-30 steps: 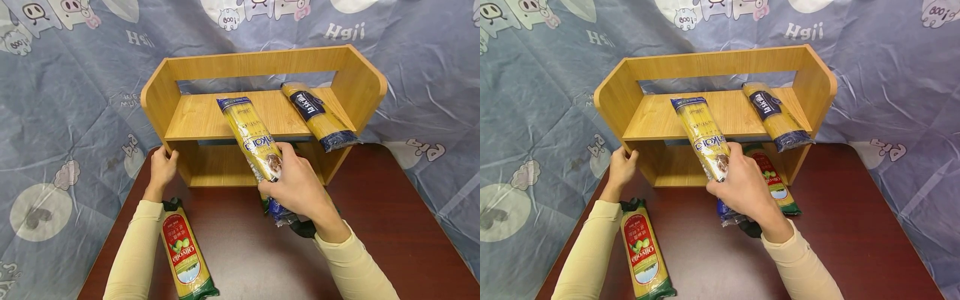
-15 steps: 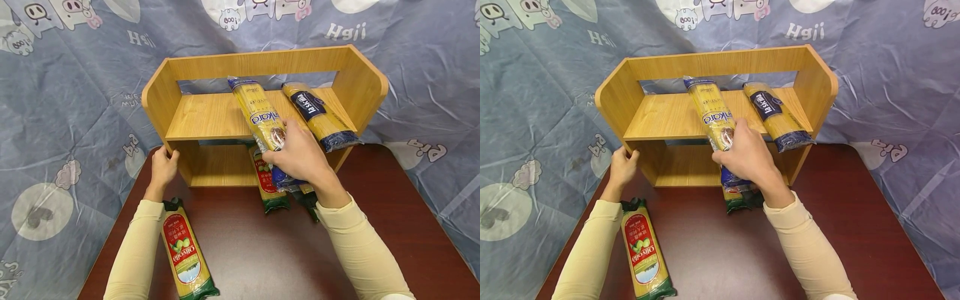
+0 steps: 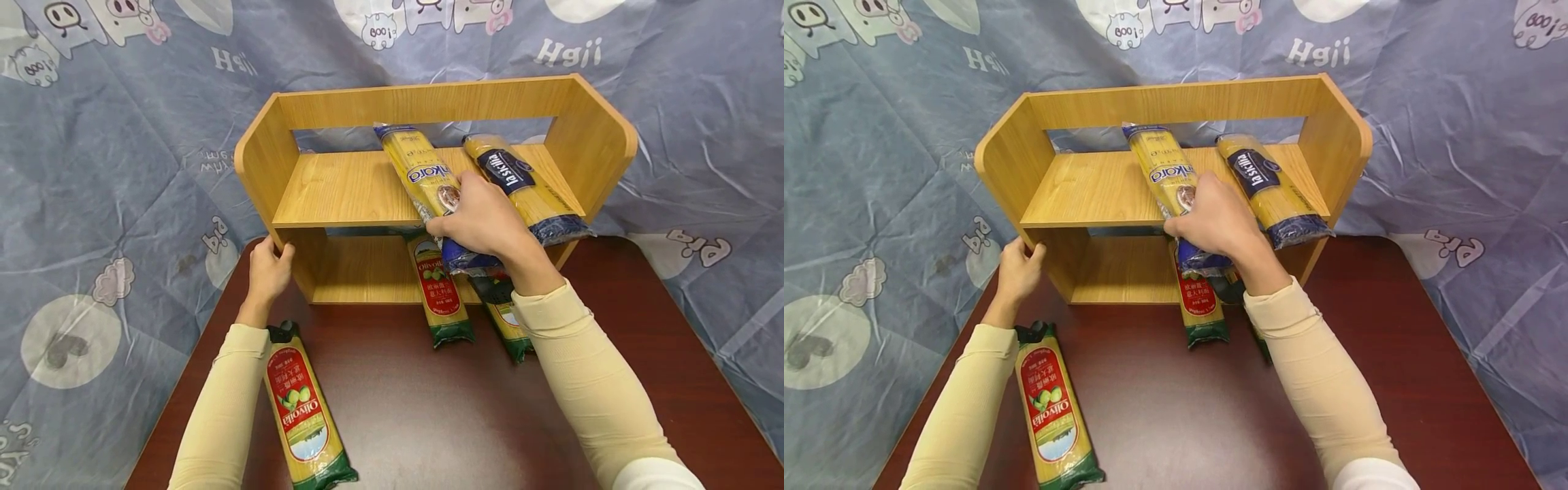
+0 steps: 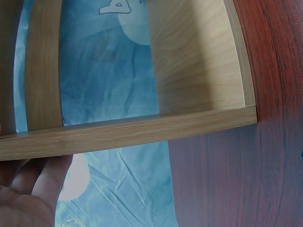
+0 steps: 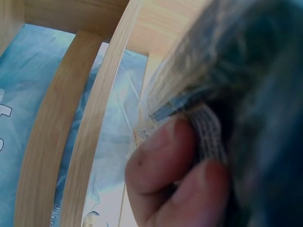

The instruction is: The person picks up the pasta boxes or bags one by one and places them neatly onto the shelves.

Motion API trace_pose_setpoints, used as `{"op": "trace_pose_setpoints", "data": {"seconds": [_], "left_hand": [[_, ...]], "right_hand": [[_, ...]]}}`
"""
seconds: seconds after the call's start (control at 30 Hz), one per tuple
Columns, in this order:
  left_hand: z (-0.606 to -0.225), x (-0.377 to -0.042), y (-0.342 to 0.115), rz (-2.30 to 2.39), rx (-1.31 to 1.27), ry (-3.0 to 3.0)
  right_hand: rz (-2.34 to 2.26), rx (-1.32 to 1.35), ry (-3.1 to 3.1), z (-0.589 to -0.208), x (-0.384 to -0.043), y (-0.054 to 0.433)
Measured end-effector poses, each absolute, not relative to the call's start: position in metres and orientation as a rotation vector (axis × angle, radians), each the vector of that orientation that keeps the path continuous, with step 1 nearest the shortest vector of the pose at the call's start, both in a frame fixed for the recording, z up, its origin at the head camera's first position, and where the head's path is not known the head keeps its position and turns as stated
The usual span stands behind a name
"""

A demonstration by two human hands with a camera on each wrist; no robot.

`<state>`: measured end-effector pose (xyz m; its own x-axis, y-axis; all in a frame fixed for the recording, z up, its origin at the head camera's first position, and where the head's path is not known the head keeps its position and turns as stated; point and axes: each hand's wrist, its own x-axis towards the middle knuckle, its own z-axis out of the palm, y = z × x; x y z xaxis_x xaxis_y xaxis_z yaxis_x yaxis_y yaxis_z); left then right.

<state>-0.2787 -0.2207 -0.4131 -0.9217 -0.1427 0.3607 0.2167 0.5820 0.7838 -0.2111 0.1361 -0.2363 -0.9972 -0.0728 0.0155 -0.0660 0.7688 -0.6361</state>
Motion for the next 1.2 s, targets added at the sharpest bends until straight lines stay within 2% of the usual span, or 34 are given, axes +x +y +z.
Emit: {"op": "trace_pose_setpoints", "data": {"seconds": [0.33,1.2], "left_hand": [[-0.415,-0.276,-0.222,-1.281,-0.041,-2.429],[-0.415,-0.278,-0.22,-1.283,-0.063,-2.411]], "right_hand": [[-0.967,-0.104,2.906,-0.234,-0.236,0.13],[-0.827,-0.139,2.968,-0.237,-0.267,0.129]]}}
